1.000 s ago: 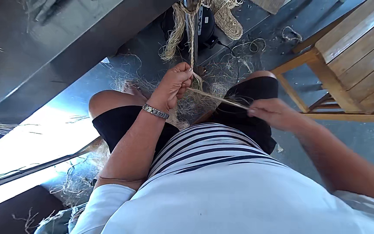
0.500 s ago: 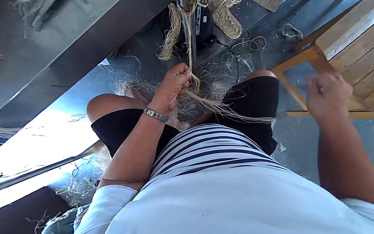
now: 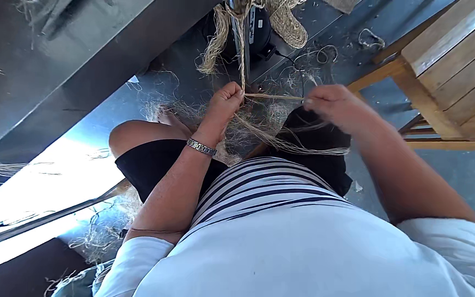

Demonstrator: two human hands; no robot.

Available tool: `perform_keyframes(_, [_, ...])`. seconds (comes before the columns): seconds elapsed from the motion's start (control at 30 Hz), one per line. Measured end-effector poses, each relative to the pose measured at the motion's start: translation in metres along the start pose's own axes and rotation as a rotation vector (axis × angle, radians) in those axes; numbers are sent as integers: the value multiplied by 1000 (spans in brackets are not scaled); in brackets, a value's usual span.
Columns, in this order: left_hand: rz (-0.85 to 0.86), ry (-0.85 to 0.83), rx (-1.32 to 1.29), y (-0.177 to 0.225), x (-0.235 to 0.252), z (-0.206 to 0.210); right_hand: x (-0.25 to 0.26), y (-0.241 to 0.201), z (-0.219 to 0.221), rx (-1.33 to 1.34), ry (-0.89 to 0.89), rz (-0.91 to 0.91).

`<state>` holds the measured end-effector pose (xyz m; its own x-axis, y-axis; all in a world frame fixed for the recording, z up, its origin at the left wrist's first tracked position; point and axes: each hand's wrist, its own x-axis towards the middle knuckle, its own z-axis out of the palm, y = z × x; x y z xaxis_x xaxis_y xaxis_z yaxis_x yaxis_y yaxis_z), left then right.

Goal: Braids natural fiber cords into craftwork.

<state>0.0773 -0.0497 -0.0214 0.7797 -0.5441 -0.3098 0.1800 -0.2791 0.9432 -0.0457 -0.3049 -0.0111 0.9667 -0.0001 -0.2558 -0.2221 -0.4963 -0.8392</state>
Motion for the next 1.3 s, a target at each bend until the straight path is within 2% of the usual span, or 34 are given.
perform_keyframes(0.1, [-19, 21, -15, 1, -1, 0, -61, 45, -48, -160, 115, 256])
perform_keyframes(0.2, [-31, 32, -33, 1, -2, 2, -123, 120, -75, -249, 212, 666])
perform_keyframes(0.27, [-38, 31, -27, 1, -2, 5, -159, 168, -80, -430, 161, 892])
perform_keyframes(0.3, [-41, 33, -23, 2, -2, 6, -169, 175, -79, -529, 114, 960])
perform_keyframes(0.33, [-42, 36, -21, 3, -2, 7, -172, 174, -79, -581, 125, 949])
perform_keyframes(0.37, [-36, 36, -23, 3, -1, 7, -167, 163, -78, -584, 188, 859])
perform_keyframes(0.47, [-29, 31, -32, -1, -1, 10, -115, 85, -66, -543, 421, 385])
perform_keyframes(0.53, [-19, 22, -17, -1, 0, 13, -67, 29, -44, -469, 516, 59])
perform_keyframes(0.6, [0, 23, -8, -1, 0, 15, -19, -13, -10, -350, 444, -171])
perform_keyframes(0.63, [8, 23, -2, -1, 0, 16, 3, -29, 9, -271, 343, -215])
perform_keyframes(0.73, [67, 16, 26, -3, -2, 15, 53, -49, 55, 76, 26, -186])
perform_keyframes(0.8, [109, 17, 38, -7, -3, 13, 68, -52, 71, 311, -11, -94])
perform_keyframes(0.87, [129, 18, 46, -11, -3, 12, 72, -48, 73, 430, 6, -63])
perform_keyframes(1.07, [115, 17, 70, -14, -3, 11, 74, -42, 59, 361, -99, -97])
perform_keyframes(1.3, [185, 58, 393, -14, -4, 7, 79, -38, 59, 385, -90, -134])
